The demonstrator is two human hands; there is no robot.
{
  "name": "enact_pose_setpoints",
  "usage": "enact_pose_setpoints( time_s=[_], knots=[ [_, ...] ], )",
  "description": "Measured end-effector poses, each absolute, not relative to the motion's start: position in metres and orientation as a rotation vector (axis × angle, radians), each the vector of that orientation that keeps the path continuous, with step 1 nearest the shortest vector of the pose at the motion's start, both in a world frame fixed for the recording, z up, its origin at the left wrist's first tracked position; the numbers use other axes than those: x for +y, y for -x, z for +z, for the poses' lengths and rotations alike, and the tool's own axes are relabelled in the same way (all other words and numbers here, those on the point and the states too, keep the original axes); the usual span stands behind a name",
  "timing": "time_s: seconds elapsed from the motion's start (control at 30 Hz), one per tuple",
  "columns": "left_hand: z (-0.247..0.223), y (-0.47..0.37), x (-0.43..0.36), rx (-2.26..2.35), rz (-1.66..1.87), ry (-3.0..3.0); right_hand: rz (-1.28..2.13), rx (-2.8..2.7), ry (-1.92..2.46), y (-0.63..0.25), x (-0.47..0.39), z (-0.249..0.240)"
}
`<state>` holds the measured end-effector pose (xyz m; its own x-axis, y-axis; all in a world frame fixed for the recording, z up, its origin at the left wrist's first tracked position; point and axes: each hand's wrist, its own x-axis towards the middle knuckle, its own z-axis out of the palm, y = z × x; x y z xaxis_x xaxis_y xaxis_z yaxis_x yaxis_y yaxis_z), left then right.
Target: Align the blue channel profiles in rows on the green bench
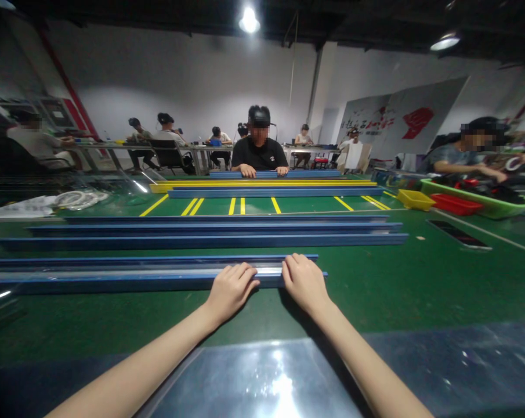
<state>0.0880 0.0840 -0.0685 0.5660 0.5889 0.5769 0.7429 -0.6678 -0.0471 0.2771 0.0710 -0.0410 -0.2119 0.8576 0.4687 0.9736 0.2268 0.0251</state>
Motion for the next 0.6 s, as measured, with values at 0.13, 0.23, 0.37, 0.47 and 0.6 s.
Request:
enact_pose_setpoints(
  time_s=[0.13,0.23,0.37,0.47,0.6],
  knots=[
    [-0.067,-0.088,0.083,-1.118,-0.842,2.484,-0.53,-2.131,1.707,-0.258,0.083,-0.046],
    [-0.066,-0.088,0.082,-1.15,-0.859,2.451,-0.573,-2.127,1.679,-0.252,0.088,-0.049],
    [-0.065,-0.089,0.081,-1.204,-0.836,2.459,-0.594,-2.129,1.623,-0.254,0.092,-0.054],
    [-0.066,-0.089,0.082,-1.213,-0.826,2.469,-0.619,-2.136,1.578,-0.257,0.095,-0.056],
    [-0.067,-0.088,0.083,-1.198,-0.817,2.471,-0.63,-2.16,1.551,-0.259,0.097,-0.058]
  ],
)
